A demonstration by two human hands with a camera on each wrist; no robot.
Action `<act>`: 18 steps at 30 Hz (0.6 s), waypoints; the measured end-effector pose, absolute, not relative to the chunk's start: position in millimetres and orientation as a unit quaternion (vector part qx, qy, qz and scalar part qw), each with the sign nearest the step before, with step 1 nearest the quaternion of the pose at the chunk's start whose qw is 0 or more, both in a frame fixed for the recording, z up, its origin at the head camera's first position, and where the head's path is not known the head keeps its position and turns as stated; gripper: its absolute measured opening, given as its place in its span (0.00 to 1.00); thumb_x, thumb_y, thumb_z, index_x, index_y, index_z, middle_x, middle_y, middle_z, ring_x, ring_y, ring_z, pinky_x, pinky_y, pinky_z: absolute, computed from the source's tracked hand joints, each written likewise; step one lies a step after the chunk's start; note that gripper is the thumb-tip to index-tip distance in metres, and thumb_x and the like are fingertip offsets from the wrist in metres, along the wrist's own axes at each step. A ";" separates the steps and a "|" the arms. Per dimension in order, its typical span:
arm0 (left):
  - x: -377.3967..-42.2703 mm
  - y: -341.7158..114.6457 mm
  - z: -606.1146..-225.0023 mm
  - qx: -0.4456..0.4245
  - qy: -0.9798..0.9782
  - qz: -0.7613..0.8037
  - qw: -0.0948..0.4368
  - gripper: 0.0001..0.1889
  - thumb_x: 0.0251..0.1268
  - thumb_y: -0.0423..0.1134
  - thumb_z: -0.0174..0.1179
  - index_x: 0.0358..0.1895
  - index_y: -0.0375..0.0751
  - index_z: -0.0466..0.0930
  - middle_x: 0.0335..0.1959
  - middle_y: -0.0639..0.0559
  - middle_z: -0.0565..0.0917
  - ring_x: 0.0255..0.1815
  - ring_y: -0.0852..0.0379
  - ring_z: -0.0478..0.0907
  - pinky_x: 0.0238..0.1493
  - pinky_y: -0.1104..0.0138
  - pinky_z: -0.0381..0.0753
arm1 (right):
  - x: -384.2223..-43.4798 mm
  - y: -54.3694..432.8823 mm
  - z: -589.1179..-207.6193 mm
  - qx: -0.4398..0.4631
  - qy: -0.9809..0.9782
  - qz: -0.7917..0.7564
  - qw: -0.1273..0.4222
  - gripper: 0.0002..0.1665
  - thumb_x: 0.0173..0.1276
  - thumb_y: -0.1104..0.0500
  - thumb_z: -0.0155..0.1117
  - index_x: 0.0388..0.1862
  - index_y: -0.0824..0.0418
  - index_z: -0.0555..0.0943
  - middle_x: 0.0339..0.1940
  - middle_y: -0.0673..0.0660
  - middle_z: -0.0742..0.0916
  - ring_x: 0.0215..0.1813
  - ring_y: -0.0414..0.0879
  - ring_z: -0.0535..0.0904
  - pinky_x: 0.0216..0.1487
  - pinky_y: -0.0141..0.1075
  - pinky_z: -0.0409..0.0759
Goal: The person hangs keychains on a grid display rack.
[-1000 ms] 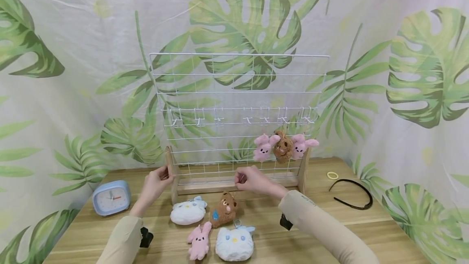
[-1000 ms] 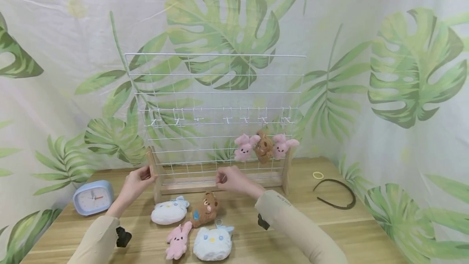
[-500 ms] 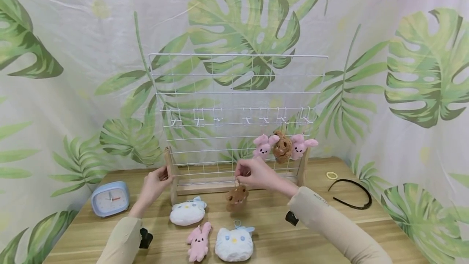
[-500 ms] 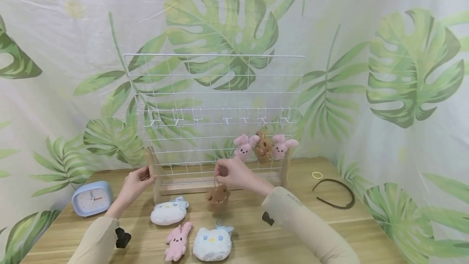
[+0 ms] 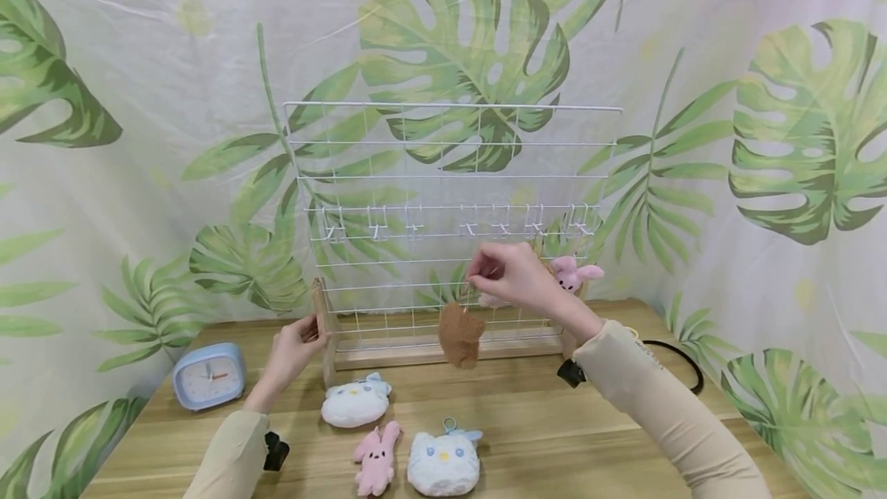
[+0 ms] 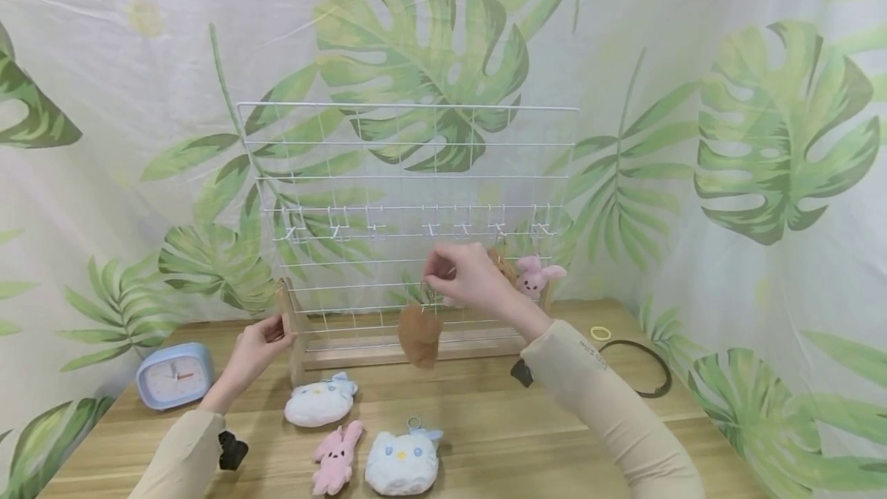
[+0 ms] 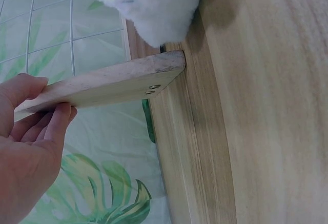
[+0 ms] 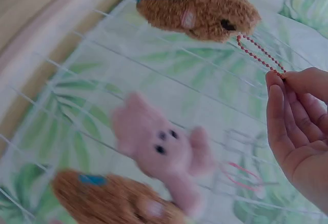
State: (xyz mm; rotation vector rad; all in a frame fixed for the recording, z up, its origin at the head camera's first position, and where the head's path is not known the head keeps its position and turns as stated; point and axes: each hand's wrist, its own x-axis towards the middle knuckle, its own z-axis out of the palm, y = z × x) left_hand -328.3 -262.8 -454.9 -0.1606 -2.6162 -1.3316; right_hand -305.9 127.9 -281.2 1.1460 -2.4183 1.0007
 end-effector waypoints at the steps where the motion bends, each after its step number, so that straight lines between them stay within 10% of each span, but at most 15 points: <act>1: -328.2 -262.9 -455.0 -0.055 -0.885 -0.452 0.101 0.27 0.72 0.33 0.56 0.69 0.20 0.65 0.63 0.25 0.75 0.63 0.34 0.77 0.55 0.62 0.86 | -305.2 128.7 -275.7 0.396 -0.837 0.347 0.149 0.04 0.64 0.68 0.68 0.32 0.61 0.82 0.30 0.55 0.89 0.33 0.40 0.85 0.36 0.28 0.87; 18: -328.7 -263.8 -456.4 -0.061 -0.880 -0.458 0.108 0.26 0.71 0.31 0.56 0.68 0.20 0.65 0.62 0.24 0.76 0.63 0.33 0.77 0.54 0.64 0.86 | -322.9 127.1 -230.7 0.397 -0.839 0.302 0.217 0.03 0.64 0.68 0.68 0.31 0.63 0.82 0.31 0.57 0.90 0.34 0.45 0.87 0.38 0.31 0.88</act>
